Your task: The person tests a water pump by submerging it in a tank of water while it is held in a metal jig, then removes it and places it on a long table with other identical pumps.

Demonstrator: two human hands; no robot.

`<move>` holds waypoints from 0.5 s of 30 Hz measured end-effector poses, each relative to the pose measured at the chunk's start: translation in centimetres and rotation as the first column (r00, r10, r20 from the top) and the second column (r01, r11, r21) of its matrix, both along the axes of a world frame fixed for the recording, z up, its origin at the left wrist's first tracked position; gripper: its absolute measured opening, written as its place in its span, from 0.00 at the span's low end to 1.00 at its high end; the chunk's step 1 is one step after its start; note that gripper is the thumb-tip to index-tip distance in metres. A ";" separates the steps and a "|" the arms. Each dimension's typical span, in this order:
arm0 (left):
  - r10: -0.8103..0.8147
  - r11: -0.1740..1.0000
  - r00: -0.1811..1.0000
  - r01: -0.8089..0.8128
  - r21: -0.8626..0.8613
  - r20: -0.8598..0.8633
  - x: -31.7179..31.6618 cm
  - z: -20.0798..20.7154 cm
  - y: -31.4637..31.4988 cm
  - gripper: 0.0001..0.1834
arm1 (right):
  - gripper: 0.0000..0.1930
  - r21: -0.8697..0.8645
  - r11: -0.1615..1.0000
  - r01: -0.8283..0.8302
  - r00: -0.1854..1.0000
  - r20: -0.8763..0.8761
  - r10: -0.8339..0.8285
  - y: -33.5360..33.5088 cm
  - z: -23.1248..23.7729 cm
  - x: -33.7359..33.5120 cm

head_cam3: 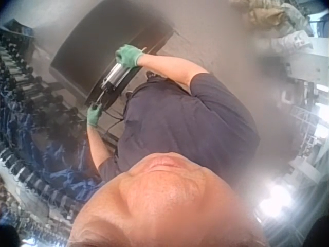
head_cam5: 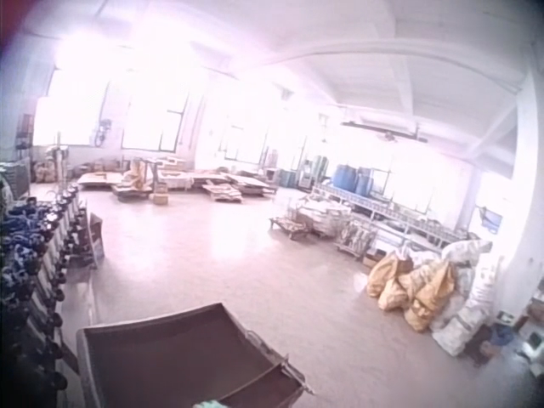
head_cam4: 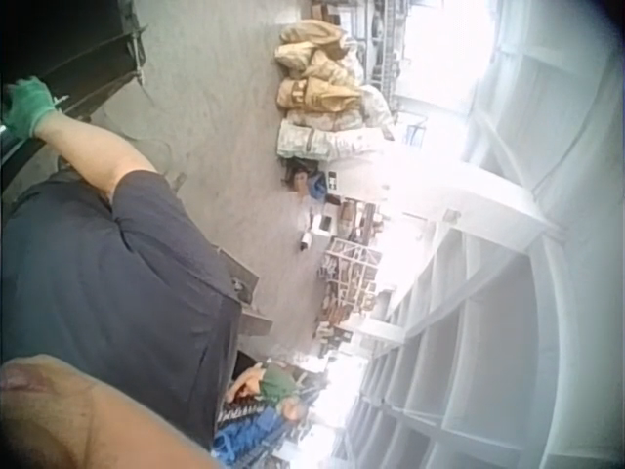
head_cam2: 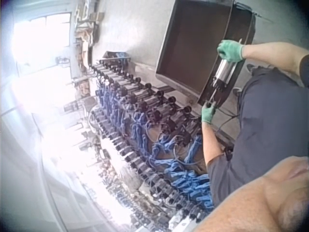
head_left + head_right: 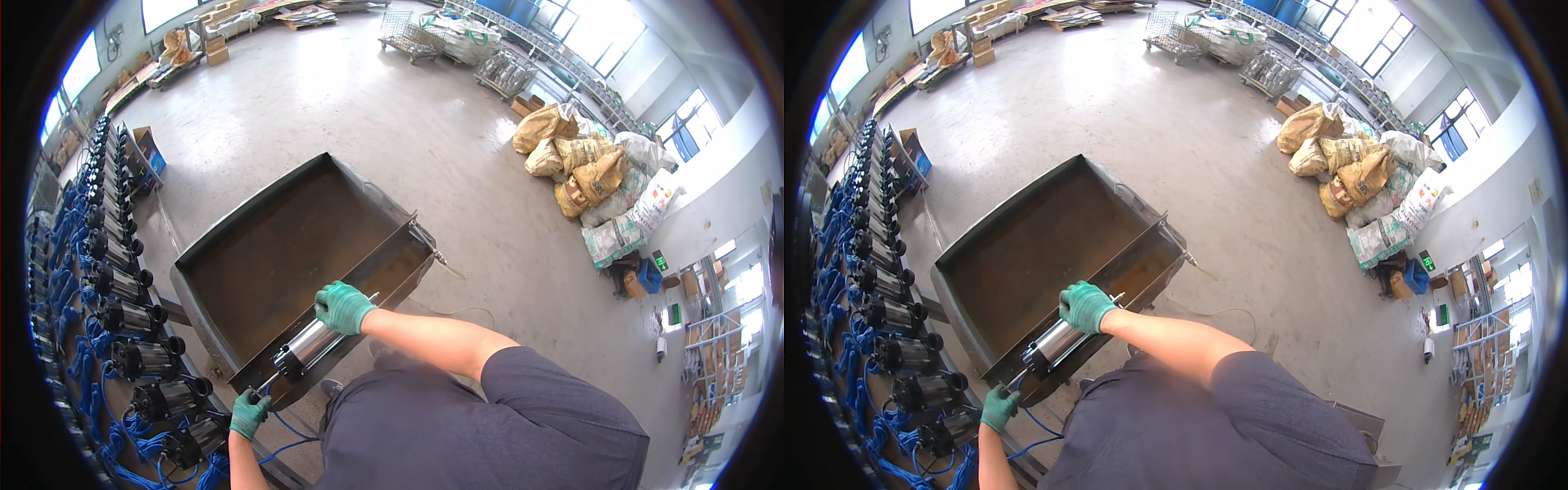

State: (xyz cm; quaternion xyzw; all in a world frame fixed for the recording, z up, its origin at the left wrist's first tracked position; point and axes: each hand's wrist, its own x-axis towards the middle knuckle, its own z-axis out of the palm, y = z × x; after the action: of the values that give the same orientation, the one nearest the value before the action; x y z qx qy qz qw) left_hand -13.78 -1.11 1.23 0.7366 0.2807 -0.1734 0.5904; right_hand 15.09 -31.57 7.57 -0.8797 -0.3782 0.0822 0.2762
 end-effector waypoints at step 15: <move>0.256 0.799 0.878 -0.428 -0.423 -0.404 1.1 1.9 0.2 0.16 | 0.11 0.028 1.000 0.007 1.000 0.005 -0.007 -0.1 -0.2 0.1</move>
State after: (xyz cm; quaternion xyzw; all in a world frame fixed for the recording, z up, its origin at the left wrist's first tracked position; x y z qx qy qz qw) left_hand -12.69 -0.94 3.13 0.4550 0.4499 -0.2486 0.7272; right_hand 15.15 -31.67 7.41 -0.8773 -0.3770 0.0737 0.2876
